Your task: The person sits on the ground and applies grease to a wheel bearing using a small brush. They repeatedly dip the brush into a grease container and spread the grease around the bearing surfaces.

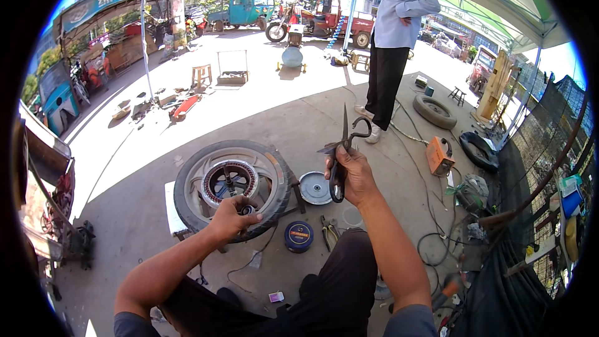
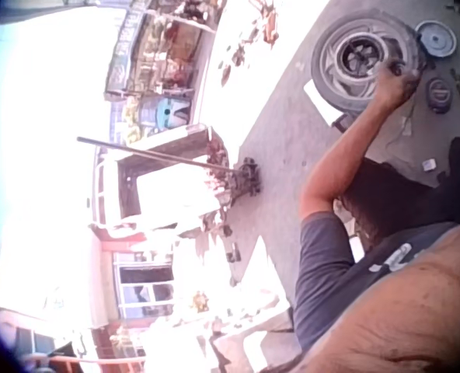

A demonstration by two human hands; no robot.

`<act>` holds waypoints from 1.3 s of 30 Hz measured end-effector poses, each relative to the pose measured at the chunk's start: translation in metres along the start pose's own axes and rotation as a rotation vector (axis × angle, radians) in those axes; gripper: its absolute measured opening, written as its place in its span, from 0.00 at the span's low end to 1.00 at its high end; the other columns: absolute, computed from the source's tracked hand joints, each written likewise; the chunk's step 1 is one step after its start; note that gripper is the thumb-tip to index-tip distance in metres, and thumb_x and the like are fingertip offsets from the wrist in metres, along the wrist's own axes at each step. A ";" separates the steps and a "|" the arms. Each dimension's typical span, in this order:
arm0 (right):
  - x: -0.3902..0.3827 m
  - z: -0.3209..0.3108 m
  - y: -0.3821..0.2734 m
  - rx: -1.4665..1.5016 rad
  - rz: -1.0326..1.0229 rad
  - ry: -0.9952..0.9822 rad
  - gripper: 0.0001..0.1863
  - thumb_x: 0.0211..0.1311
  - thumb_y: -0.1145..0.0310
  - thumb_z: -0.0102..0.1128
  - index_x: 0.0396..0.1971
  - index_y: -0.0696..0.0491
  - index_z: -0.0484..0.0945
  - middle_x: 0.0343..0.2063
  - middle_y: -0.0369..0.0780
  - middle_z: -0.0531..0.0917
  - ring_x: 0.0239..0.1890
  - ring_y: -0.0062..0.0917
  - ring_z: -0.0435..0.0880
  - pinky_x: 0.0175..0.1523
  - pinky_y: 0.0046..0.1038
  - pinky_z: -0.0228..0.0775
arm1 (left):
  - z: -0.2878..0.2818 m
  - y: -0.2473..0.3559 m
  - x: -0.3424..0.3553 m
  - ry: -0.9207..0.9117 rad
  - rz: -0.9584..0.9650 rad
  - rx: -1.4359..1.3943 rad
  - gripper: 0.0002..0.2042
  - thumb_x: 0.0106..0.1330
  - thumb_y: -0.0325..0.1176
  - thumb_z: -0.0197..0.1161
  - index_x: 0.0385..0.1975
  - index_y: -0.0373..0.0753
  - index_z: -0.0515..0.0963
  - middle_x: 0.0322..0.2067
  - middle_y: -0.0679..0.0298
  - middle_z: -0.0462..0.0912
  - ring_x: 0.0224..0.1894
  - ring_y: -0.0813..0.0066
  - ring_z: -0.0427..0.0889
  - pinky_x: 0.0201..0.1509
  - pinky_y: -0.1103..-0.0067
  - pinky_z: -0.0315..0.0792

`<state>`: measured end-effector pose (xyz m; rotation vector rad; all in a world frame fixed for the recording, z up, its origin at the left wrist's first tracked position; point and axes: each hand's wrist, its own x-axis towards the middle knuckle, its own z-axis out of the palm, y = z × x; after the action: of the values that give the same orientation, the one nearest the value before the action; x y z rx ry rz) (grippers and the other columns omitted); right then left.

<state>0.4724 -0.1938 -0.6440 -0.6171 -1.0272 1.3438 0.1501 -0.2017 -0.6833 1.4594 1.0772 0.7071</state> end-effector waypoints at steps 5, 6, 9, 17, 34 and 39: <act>0.042 0.037 0.015 -0.138 -0.036 0.010 0.11 0.63 0.65 0.67 0.37 0.57 0.81 0.28 0.40 0.84 0.28 0.26 0.84 0.34 0.25 0.77 | -0.001 0.003 0.011 0.115 0.041 -0.007 0.22 0.57 0.27 0.73 0.48 0.26 0.74 0.24 0.64 0.78 0.18 0.81 0.74 0.20 0.82 0.69; 0.050 0.040 0.018 -0.154 -0.106 -0.016 0.10 0.63 0.65 0.67 0.37 0.57 0.82 0.28 0.41 0.84 0.28 0.26 0.84 0.34 0.25 0.77 | -0.001 0.001 0.016 0.128 0.055 -0.030 0.22 0.57 0.27 0.73 0.48 0.26 0.74 0.25 0.64 0.78 0.19 0.82 0.74 0.20 0.82 0.69; 0.064 0.039 0.025 -0.132 -0.152 -0.011 0.08 0.64 0.67 0.66 0.33 0.57 0.80 0.26 0.39 0.82 0.27 0.25 0.82 0.34 0.26 0.77 | 0.000 -0.003 0.033 0.123 0.110 -0.097 0.21 0.59 0.24 0.70 0.51 0.25 0.72 0.26 0.64 0.78 0.23 0.81 0.77 0.24 0.83 0.72; 0.077 0.008 0.090 -0.150 0.049 0.091 0.11 0.64 0.63 0.65 0.28 0.56 0.79 0.23 0.36 0.81 0.24 0.21 0.80 0.33 0.24 0.73 | -0.008 -0.004 0.076 0.099 0.187 -0.306 0.23 0.62 0.14 0.56 0.59 0.24 0.67 0.36 0.58 0.78 0.37 0.73 0.81 0.46 0.74 0.83; 0.082 0.025 0.121 -0.191 0.086 0.004 0.12 0.65 0.64 0.64 0.37 0.59 0.81 0.30 0.41 0.85 0.28 0.23 0.83 0.35 0.27 0.76 | -0.027 -0.021 0.093 0.186 0.249 -0.307 0.21 0.61 0.16 0.65 0.54 0.25 0.69 0.42 0.57 0.80 0.41 0.67 0.87 0.45 0.77 0.84; 0.076 0.031 0.121 -0.216 0.101 -0.023 0.12 0.66 0.65 0.63 0.39 0.59 0.80 0.31 0.41 0.85 0.28 0.24 0.83 0.35 0.26 0.75 | -0.032 -0.023 0.088 0.171 0.247 -0.311 0.21 0.61 0.17 0.66 0.54 0.25 0.70 0.42 0.56 0.81 0.41 0.68 0.86 0.46 0.77 0.84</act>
<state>0.3803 -0.1055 -0.7154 -0.8252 -1.1828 1.3397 0.1517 -0.1101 -0.7121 1.2901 0.8737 1.1395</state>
